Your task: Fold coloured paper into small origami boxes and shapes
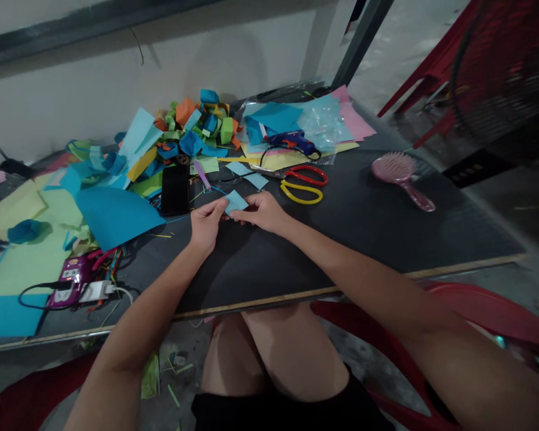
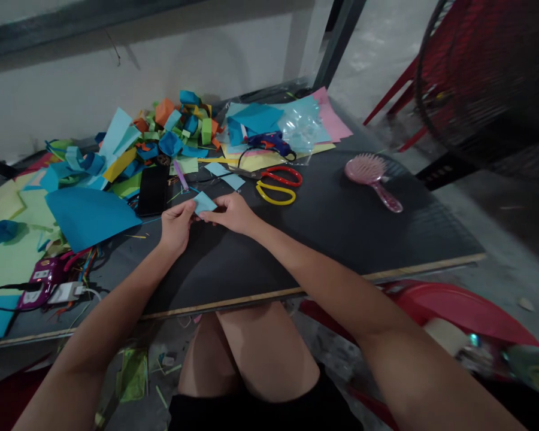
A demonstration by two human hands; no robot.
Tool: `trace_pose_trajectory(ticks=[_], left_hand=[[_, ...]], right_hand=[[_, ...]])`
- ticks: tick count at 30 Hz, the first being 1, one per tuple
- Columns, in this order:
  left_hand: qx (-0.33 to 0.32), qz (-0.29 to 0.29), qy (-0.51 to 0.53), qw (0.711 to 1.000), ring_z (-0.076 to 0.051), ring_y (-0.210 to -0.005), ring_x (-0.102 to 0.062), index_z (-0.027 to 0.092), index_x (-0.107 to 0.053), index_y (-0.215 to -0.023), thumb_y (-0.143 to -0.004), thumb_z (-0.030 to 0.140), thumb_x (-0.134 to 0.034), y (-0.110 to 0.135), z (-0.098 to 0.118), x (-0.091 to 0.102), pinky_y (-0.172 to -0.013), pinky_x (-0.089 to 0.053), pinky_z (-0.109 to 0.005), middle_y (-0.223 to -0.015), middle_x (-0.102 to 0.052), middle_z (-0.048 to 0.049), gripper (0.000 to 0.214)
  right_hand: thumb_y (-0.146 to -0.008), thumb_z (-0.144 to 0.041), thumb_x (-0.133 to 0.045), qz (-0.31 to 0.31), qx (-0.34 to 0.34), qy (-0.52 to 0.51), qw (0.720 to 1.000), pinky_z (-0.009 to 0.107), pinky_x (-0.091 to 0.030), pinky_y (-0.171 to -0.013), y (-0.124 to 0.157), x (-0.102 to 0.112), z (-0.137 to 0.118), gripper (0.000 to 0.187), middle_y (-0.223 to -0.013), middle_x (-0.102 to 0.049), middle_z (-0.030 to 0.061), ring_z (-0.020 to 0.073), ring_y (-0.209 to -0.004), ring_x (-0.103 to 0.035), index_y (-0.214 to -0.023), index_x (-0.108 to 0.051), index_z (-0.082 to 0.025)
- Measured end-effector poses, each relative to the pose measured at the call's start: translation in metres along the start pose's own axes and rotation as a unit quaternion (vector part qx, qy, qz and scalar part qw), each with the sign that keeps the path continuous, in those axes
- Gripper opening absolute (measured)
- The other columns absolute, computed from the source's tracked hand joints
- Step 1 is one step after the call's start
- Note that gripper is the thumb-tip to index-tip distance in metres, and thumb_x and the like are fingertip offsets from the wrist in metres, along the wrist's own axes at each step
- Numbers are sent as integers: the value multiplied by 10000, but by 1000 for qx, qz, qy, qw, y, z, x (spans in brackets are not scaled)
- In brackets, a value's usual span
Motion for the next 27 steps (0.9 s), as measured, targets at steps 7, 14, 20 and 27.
trace_pose_trajectory(ticks=[7, 14, 20, 27], left_hand=[[-19, 5, -26, 999, -130, -709, -670, 189, -799, -824, -615, 465, -854, 5, -1, -1, -631, -563, -250, -831, -776, -19, 350], [3, -88, -89, 992, -134, -615, -686, 135, -733, -870, -675, 552, -802, -12, -7, -3, -485, -521, -198, -733, -730, -38, 465], [16, -105, -88, 990, -144, -553, -685, 120, -709, -801, -679, 638, -766, -19, -6, -9, -450, -491, -191, -657, -714, -53, 535], [-40, -45, -98, 993, -102, -454, -607, 139, -689, -722, -700, 587, -777, -19, -7, -21, -452, -452, -185, -550, -649, 7, 457]], right_hand=[[-683, -671, -730, 107, 3, -18, 994, 237, -351, -443, -8, 8, 7, 510, -513, -572, -22, 89, -439, -462, -667, -661, -166], [-728, -680, -684, 119, 54, 73, 989, 263, -384, -580, -11, 11, 7, 510, -599, -594, -7, 120, -578, -495, -639, -598, -185], [-691, -711, -696, 93, 33, 29, 995, 264, -359, -574, -13, 11, 8, 542, -579, -545, -28, 103, -548, -447, -641, -570, -186], [-738, -745, -640, 129, 50, -58, 989, 264, -270, -509, -13, 9, 17, 539, -539, -390, -70, 102, -519, -345, -708, -539, -217]])
Point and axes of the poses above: each hand's wrist, its own y-axis away from the middle knuckle, its own x-axis out of the back of the hand, z = x × y, the point moved 3 cm from there along -y, towards the middle knuckle
